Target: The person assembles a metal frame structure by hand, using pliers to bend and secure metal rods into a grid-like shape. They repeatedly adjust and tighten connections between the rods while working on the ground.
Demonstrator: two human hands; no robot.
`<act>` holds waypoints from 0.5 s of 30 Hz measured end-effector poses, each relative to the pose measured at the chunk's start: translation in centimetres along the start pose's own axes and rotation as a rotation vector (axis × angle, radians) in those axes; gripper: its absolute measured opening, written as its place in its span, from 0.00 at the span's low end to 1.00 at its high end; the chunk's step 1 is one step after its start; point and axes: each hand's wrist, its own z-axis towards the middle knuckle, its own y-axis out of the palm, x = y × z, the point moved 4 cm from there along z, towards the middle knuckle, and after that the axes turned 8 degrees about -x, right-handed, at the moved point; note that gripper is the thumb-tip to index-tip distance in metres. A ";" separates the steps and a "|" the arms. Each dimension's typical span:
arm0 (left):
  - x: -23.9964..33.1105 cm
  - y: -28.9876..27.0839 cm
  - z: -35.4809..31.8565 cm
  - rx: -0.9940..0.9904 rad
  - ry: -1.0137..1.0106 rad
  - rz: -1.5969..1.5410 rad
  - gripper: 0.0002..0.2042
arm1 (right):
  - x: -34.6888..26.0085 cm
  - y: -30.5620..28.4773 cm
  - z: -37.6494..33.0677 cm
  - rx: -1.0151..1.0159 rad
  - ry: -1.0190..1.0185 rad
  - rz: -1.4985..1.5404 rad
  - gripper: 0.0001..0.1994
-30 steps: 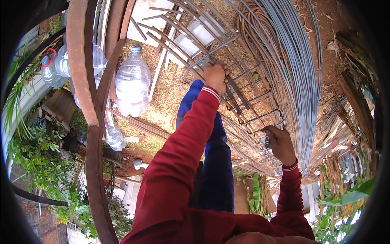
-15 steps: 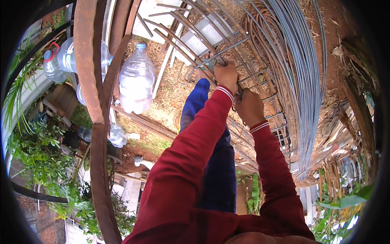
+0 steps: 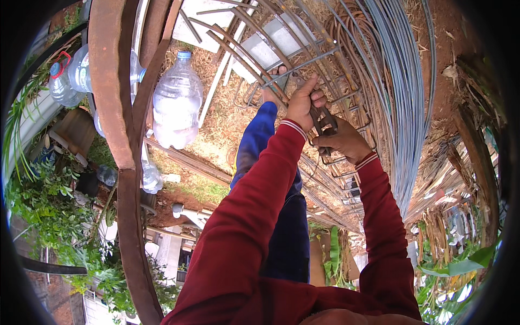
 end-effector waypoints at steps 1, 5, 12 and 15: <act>-0.3 0.3 0.3 0.007 0.032 -0.005 0.15 | -0.1 -0.7 -0.6 0.073 -0.018 -0.025 0.24; -1.0 0.8 1.0 0.127 0.095 -0.060 0.12 | 1.4 -1.0 -3.7 0.099 -0.005 0.510 0.26; -1.8 2.5 2.8 0.383 0.295 -0.018 0.10 | -0.2 -3.6 -9.1 0.734 0.076 -1.126 0.42; -1.8 2.9 2.8 0.437 0.299 0.005 0.09 | -3.3 -3.6 -8.5 0.920 -0.037 -1.622 0.51</act>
